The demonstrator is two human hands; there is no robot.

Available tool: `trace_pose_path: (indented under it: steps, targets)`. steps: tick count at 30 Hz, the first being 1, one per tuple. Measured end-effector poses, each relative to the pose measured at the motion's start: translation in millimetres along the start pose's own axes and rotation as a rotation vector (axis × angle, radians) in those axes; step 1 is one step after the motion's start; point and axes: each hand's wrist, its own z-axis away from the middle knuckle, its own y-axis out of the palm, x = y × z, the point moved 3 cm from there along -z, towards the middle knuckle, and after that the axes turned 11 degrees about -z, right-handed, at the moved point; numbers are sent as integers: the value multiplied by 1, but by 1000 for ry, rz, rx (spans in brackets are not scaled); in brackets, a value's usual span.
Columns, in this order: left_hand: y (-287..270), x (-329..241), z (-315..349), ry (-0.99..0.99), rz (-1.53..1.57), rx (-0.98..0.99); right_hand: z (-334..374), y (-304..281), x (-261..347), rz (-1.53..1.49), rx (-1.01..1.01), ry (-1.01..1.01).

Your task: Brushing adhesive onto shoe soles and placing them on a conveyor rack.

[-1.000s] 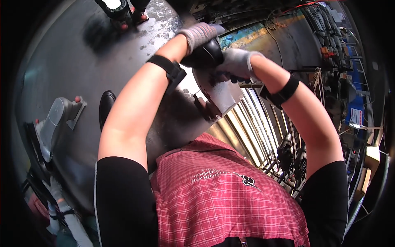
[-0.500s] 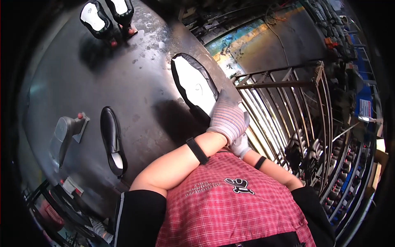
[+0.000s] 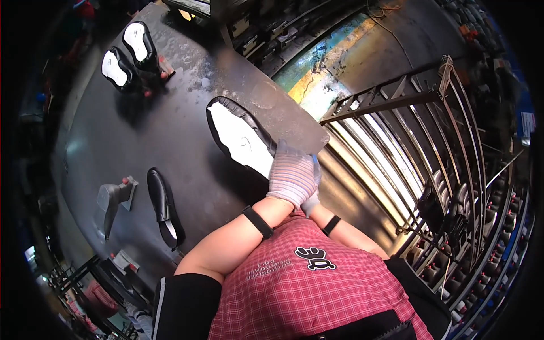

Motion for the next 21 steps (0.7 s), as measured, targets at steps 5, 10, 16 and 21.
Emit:
trace_pose_path:
  steps: [5, 10, 16, 21]
  targets:
    - [-13, 3, 13, 19, 102, -93, 12, 0, 32, -422, 167, -39]
    - [-8, 103, 97, -329, 151, -839, 31, -12, 108, -78, 378, -256]
    - [35, 352, 296, -1800, 1312, -1473, 17, 29, 146, 616, 322, -734]
    - [82, 451, 415, -1417, 1659, -1866, -22, 92, 185, 667, 450, -743]
